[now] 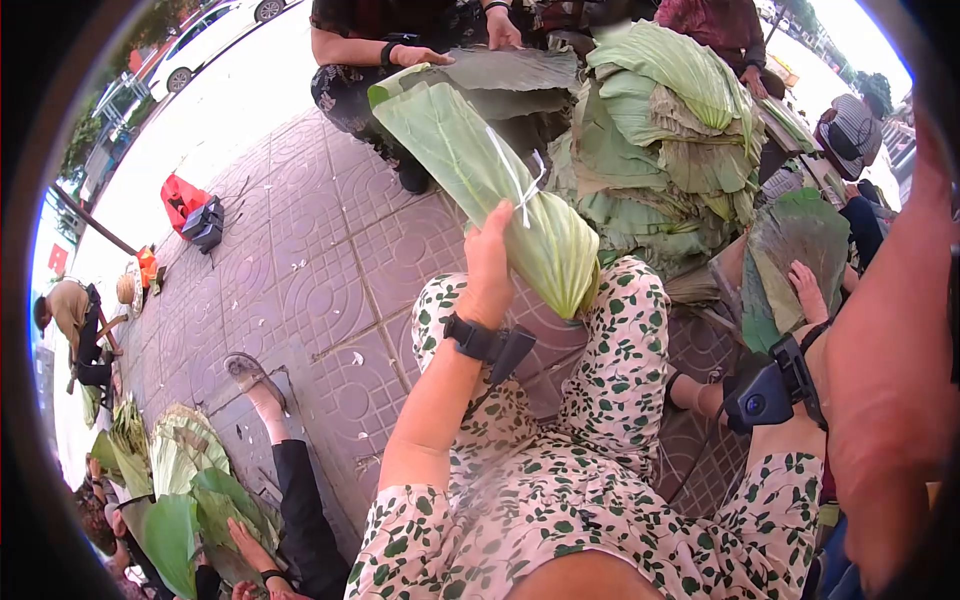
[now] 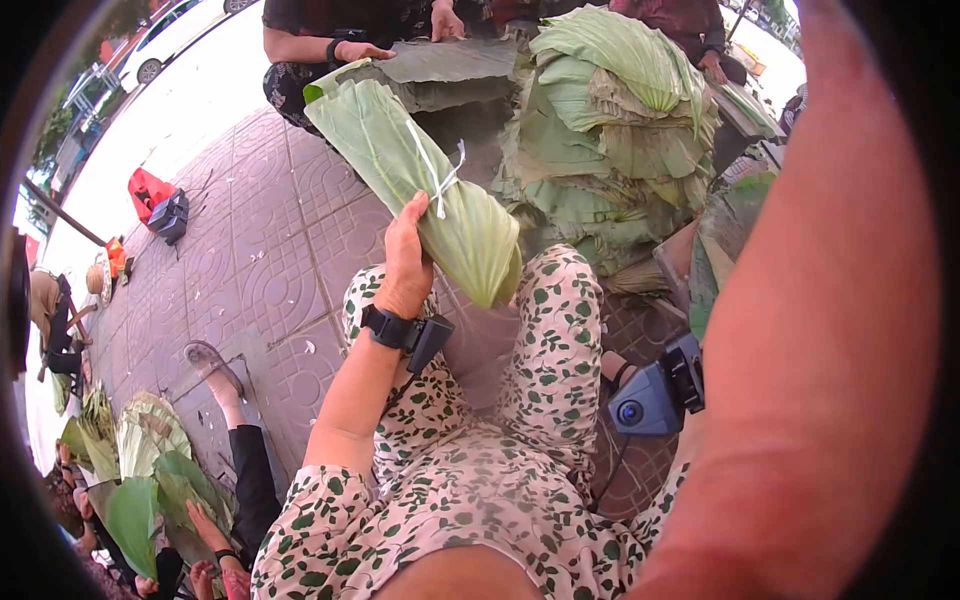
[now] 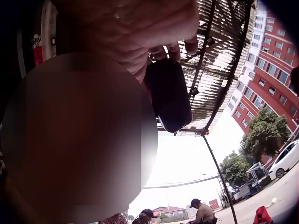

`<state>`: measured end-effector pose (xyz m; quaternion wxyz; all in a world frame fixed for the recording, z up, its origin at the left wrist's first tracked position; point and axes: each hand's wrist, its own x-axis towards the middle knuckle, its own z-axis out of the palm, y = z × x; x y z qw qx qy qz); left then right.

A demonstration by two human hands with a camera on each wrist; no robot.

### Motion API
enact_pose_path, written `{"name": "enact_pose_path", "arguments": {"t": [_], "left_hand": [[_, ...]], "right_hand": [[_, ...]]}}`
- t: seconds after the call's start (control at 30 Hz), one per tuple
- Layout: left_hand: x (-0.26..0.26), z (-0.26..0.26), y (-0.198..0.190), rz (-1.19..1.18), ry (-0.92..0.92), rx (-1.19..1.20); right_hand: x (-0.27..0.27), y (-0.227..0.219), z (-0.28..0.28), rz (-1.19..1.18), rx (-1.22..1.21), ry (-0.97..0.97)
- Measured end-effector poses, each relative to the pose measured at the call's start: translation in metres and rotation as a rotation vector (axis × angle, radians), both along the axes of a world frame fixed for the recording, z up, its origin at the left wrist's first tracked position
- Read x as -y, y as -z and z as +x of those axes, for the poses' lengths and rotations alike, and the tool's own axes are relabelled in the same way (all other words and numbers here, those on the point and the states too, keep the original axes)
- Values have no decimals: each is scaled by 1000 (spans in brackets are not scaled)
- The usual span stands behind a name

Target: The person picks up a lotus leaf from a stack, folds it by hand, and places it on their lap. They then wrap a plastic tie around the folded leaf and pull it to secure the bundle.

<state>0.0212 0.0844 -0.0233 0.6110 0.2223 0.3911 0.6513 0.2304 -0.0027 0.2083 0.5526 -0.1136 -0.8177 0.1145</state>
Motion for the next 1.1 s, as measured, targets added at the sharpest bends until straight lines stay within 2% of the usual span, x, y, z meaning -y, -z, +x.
{"name": "enact_pose_path", "arguments": {"t": [0.43,0.6,0.73,0.93,1.1], "left_hand": [[-5,2,0,-22,66,8],[-3,3,3,-27,28,-8],[0,3,-2,53,110,80],[4,-1,0,-26,89,42],[1,-2,2,79,174,78]], "right_hand": [[19,29,31,71,-153,238],[-6,-12,52,311,-148,296],[1,-40,68,503,-141,410],[12,-9,40,367,-199,389],[7,-30,29,443,-145,320]]}}
